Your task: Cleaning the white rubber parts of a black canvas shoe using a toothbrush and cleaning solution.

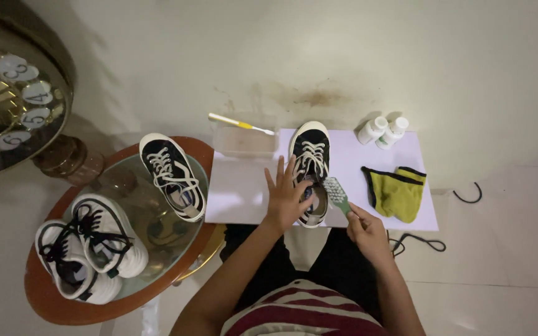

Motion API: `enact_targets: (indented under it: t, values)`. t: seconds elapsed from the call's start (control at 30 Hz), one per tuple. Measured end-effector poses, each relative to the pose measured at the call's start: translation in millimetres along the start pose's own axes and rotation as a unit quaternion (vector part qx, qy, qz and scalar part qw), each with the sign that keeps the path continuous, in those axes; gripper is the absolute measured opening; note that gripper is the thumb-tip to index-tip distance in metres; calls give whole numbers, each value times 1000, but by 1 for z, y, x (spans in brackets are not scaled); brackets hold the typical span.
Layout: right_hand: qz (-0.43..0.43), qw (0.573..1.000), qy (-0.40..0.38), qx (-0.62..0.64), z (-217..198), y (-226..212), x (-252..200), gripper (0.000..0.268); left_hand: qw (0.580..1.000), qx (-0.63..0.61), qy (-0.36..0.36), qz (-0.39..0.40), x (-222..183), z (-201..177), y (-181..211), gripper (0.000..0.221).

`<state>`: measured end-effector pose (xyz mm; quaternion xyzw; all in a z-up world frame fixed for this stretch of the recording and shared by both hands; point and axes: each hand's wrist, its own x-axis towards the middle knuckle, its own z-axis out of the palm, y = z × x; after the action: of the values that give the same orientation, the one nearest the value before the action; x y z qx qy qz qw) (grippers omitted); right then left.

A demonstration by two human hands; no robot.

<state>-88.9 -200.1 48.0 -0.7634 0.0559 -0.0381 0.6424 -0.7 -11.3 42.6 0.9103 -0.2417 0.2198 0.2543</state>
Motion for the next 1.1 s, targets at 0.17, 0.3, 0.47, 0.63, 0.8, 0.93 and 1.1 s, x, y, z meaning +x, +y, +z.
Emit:
enact_targets:
  t: [0.17, 0.3, 0.47, 0.63, 0.8, 0.93, 1.1]
  values:
    - [58, 996, 13, -74, 1, -1, -7, 30, 996, 66, -51, 44, 26, 8, -2, 35]
    - [81, 982, -25, -169, 6, -8, -16, 31, 979, 118, 53, 156, 45, 0, 2, 17]
    - [102, 951, -10, -292, 21, -26, -8, 33, 964, 121, 96, 219, 71, -16, -1, 18]
    - [92, 935, 32, -341, 27, -1, 14, 32, 957, 113, 124, 235, 82, -16, -11, 8]
    - [105, 940, 27, -323, 21, 7, 22, 28, 978, 70, 96, 171, 72, -20, -10, 10]
    - [106, 955, -19, -275, 1, 3, 28, 23, 971, 70, 110, 202, 65, -9, -11, 15]
    - [31, 952, 33, -302, -18, -48, 58, 30, 981, 59, 94, 157, 58, -11, -1, 16]
